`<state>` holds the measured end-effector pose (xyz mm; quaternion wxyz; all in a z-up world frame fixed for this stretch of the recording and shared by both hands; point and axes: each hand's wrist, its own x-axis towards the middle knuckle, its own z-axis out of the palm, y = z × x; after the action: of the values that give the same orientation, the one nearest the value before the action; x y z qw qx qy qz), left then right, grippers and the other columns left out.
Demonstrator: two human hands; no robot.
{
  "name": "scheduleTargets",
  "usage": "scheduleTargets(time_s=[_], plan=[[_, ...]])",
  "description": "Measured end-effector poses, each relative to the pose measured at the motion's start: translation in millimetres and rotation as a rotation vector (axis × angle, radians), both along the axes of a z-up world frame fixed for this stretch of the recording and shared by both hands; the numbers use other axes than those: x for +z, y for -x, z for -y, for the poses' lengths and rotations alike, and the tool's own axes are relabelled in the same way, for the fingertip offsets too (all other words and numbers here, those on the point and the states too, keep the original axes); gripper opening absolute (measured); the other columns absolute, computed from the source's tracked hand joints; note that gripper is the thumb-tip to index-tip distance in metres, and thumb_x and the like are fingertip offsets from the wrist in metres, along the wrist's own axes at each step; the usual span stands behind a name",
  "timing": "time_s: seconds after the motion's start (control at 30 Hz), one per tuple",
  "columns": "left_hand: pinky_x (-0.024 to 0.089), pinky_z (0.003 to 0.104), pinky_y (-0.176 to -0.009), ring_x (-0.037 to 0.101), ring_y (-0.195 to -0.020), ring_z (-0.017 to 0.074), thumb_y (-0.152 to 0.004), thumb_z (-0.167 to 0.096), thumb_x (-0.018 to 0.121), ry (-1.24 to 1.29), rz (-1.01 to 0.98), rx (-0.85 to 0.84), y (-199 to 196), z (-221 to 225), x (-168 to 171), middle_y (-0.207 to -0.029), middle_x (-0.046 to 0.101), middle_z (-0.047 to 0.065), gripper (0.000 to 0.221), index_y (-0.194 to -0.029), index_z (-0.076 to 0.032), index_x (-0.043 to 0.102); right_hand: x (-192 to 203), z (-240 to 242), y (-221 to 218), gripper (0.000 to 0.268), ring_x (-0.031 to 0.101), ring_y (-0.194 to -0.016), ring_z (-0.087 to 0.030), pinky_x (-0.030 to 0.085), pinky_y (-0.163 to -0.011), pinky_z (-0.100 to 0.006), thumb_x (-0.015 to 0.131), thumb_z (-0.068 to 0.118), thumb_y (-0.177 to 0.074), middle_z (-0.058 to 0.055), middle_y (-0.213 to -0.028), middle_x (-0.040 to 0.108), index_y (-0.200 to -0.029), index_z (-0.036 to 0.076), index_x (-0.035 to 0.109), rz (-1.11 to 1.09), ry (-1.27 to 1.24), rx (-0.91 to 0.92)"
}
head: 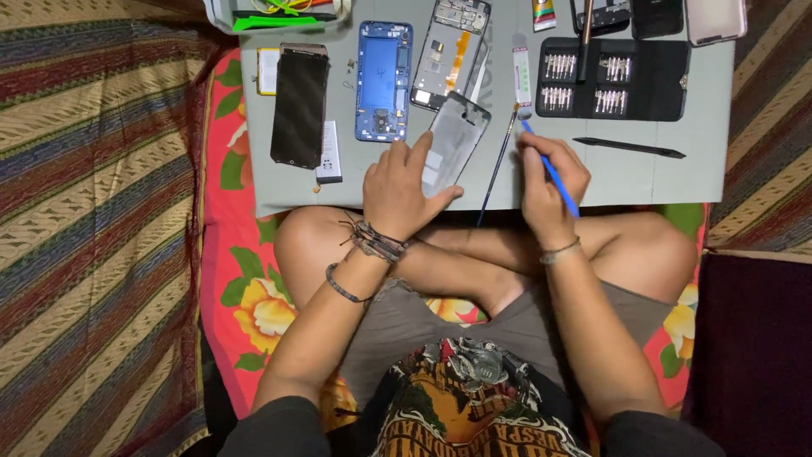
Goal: Scraping adhesive residue from a smartphone frame using a plastic prying tool
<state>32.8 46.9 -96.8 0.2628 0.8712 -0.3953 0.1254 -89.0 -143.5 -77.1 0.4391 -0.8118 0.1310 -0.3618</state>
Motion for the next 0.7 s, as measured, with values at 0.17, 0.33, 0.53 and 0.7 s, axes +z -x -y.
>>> scheduleTargets(time_s=[0.17, 0.33, 0.53, 0.7], plan=[[0.056, 0.039, -0.061, 0.068, -0.069, 0.0269, -0.077, -0.066, 0.076, -0.004, 0.049, 0.016, 7, 4, -2, -0.081, 0.059, 0.007, 0.078, -0.129, -0.009, 0.061, -9, -32, 19, 0.018, 0.069, -0.094, -0.035, 0.051, -0.087, -0.045, 0.067, 0.008, -0.099, -0.013, -0.1, 0.075, -0.113, 0.005, 0.077, -0.058, 0.292, 0.072], [0.059, 0.036, -0.062, 0.072, -0.069, 0.0237, -0.082, -0.058, 0.076, 0.04, 0.036, 0.018, 10, 7, -17, -0.078, 0.065, 0.004, 0.062, -0.122, -0.011, 0.063, -17, -63, 29, 0.047, 0.061, -0.118, -0.032, 0.038, -0.103, -0.047, 0.071, 0.04, -0.096, -0.01, -0.124, 0.071, -0.13, 0.008, 0.069, -0.156, 0.469, 0.112], [0.059, 0.032, -0.062, 0.073, -0.071, 0.0228, -0.096, -0.04, 0.066, 0.099, -0.074, -0.104, 16, 1, -11, -0.078, 0.069, 0.003, 0.031, -0.112, -0.013, 0.068, -22, -37, 30, 0.049, 0.058, -0.126, -0.035, 0.035, -0.107, -0.052, 0.069, 0.041, -0.097, -0.011, -0.132, 0.07, -0.134, 0.008, 0.068, -0.194, 0.571, 0.14], [0.054, 0.039, -0.066, 0.066, -0.078, 0.0276, -0.092, -0.033, 0.063, 0.06, -0.081, -0.433, 21, 2, -5, -0.084, 0.059, 0.005, 0.026, -0.105, -0.012, 0.069, -24, 19, 32, 0.034, 0.059, -0.131, -0.031, 0.031, -0.115, -0.056, 0.059, 0.017, -0.092, 0.0, -0.13, 0.074, -0.122, 0.02, 0.073, -0.228, 0.727, 0.248]])
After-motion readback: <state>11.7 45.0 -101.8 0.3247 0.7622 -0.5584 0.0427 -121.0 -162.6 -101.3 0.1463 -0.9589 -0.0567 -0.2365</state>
